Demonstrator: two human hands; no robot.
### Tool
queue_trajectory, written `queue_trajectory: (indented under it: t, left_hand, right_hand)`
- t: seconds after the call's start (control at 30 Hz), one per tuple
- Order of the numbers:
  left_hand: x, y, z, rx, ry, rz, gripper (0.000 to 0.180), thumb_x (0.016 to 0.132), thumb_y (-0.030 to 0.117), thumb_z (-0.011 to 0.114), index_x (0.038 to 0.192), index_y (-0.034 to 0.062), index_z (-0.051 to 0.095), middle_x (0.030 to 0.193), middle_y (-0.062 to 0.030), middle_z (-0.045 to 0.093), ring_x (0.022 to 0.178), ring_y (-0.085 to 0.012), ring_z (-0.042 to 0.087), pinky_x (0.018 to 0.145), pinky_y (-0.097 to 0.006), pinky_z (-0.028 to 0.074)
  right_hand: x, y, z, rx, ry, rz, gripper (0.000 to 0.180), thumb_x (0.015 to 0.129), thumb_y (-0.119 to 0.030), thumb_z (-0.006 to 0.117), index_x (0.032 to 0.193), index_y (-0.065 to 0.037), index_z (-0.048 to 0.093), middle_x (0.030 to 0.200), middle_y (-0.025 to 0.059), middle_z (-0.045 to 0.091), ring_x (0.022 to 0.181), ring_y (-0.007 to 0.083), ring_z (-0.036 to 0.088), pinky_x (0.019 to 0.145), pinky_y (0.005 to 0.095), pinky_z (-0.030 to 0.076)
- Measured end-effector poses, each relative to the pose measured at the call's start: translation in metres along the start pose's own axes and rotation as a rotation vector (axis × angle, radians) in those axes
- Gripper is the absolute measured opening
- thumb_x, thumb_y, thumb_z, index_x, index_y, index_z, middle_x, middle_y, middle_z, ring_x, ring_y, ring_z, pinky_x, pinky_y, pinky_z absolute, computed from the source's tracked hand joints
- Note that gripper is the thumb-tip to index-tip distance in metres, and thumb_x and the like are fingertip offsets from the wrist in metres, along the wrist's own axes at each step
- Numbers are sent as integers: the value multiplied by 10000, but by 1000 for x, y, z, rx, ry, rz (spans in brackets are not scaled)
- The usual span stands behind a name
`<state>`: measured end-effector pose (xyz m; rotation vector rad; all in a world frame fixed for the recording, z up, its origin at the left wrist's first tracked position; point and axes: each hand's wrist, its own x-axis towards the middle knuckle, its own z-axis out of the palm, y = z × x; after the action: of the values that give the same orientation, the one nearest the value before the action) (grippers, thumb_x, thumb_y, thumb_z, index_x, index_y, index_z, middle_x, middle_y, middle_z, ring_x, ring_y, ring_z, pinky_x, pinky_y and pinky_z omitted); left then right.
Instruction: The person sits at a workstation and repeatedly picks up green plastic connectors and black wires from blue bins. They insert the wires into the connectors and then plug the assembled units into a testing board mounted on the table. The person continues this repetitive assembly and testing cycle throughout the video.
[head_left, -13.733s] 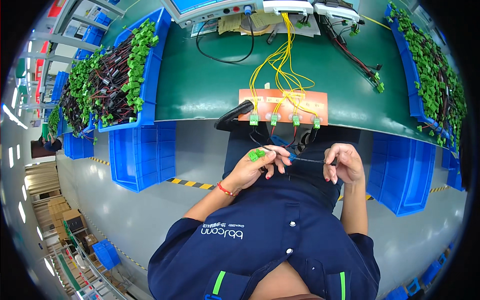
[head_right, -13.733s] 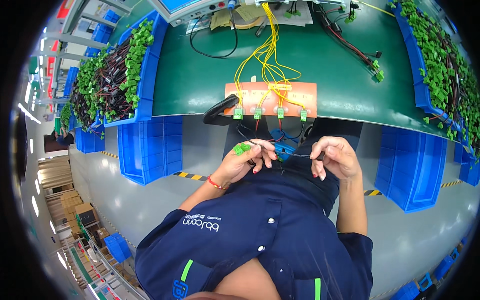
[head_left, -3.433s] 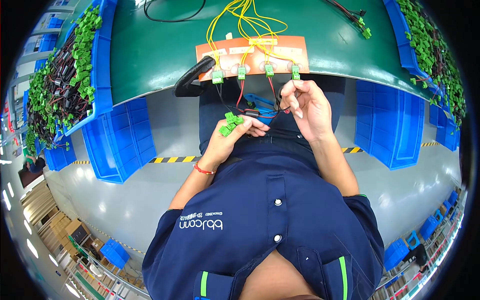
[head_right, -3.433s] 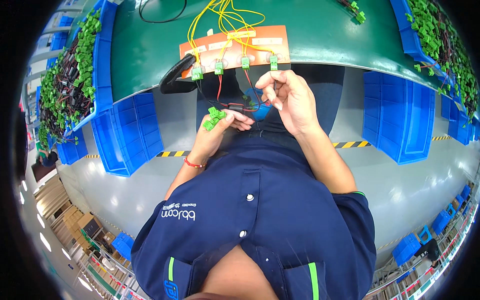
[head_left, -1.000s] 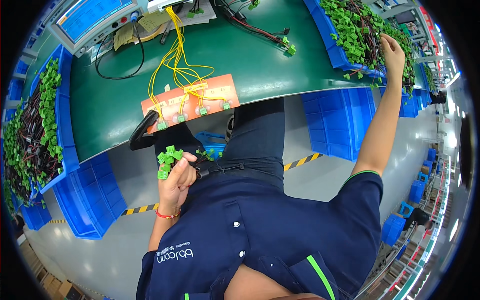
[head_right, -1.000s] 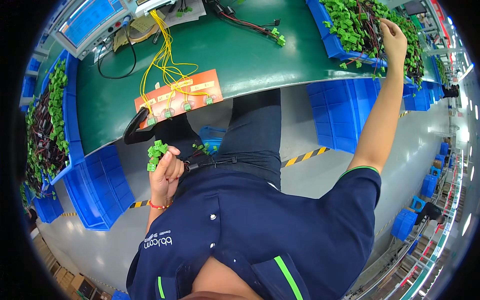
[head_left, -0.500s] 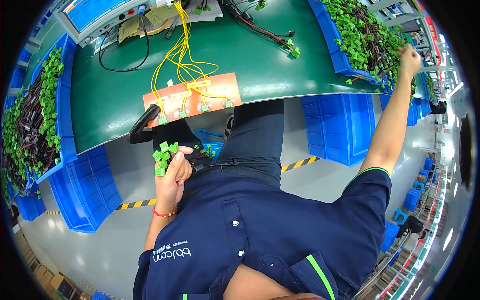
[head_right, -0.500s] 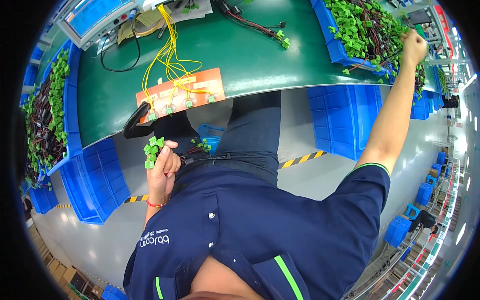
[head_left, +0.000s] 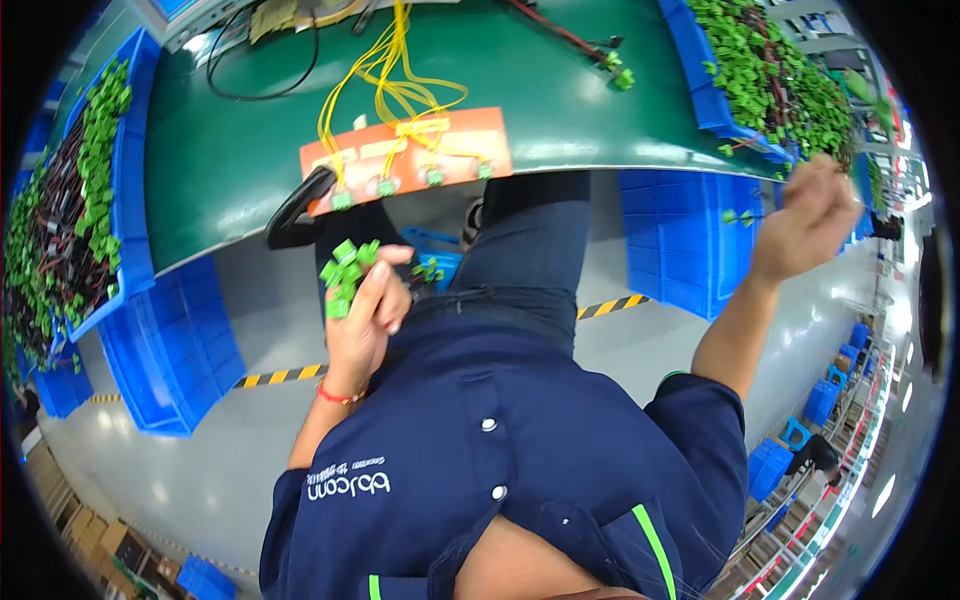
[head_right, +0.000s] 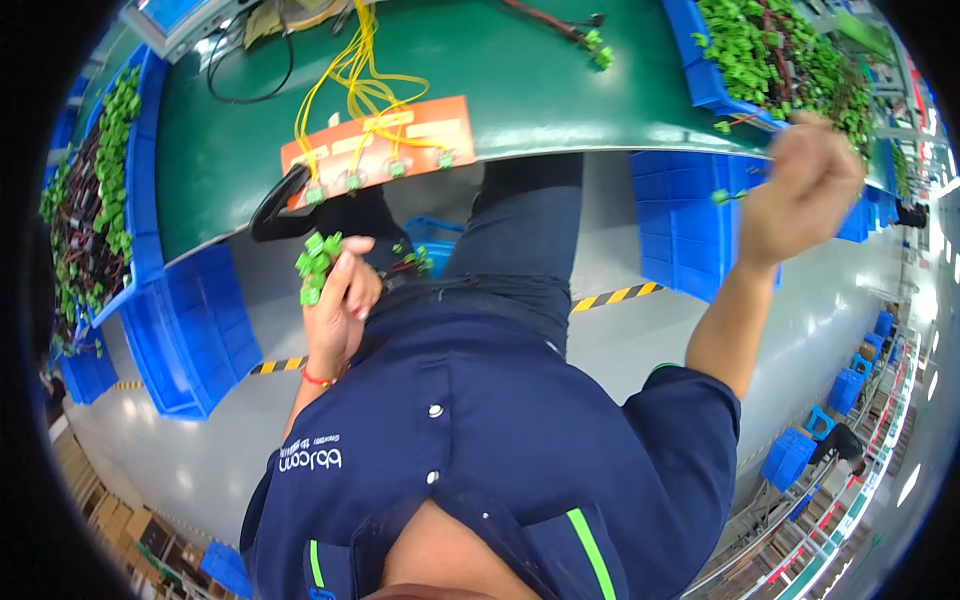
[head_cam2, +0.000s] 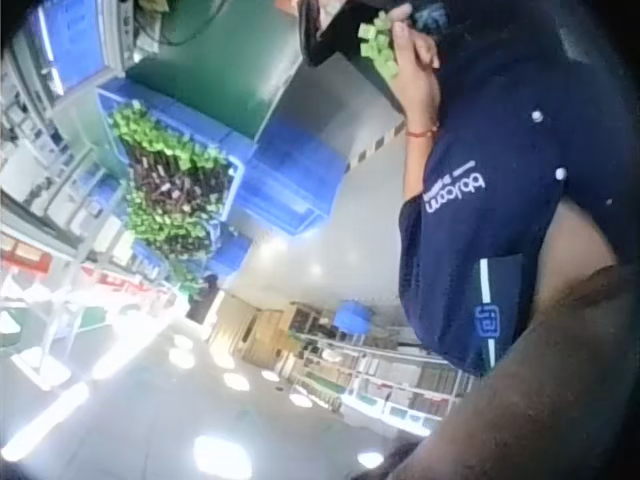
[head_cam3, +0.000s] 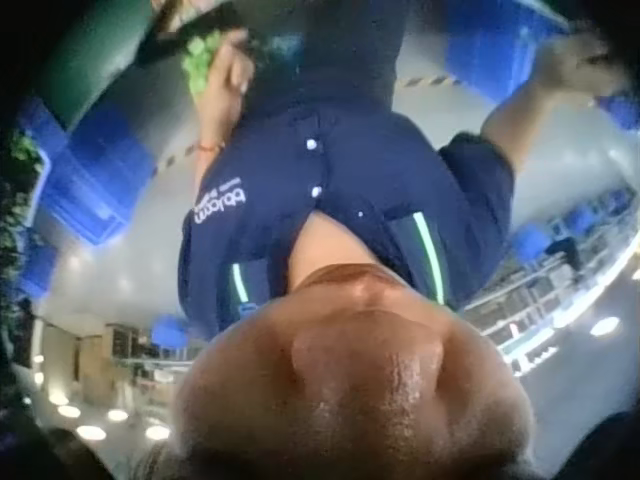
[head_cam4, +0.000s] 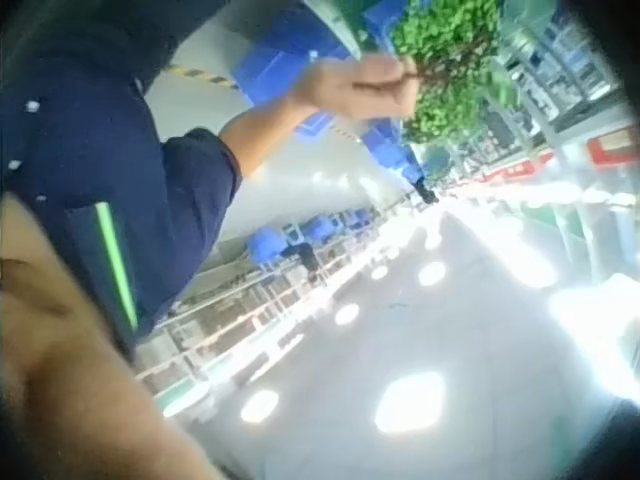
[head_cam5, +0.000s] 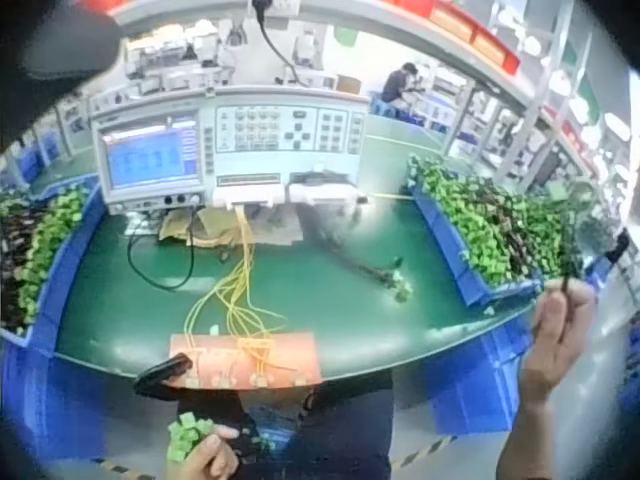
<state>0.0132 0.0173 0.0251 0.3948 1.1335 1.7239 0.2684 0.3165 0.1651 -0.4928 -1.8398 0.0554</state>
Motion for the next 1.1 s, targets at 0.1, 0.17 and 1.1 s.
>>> queue_trajectory:
  t: [0.1,0.17,1.1]
  left_hand:
    - [5,-6,6,0,-14,98,340,1055,176,454,1263,-63,576,842,-97,674,593,-93,500,649,-245,432]
    - [9,0,16,7,25,70,368,1058,190,452,1302,-67,553,1080,-157,700,638,-96,536,685,-243,455]
    - [23,2,8,238,202,57,282,1011,222,594,1074,-31,701,597,-14,596,464,-23,419,434,-200,302]
  right_hand:
    - [-78,-64,48,244,-483,10,143,869,22,668,996,-34,631,842,98,687,575,168,579,492,293,457]
    - [-110,-101,77,332,-692,-21,203,817,-25,733,991,-32,628,778,97,646,560,246,587,477,341,465]
    - [-161,-149,128,1220,-681,1158,132,968,-44,611,1070,39,619,1051,89,634,869,103,627,735,247,507]
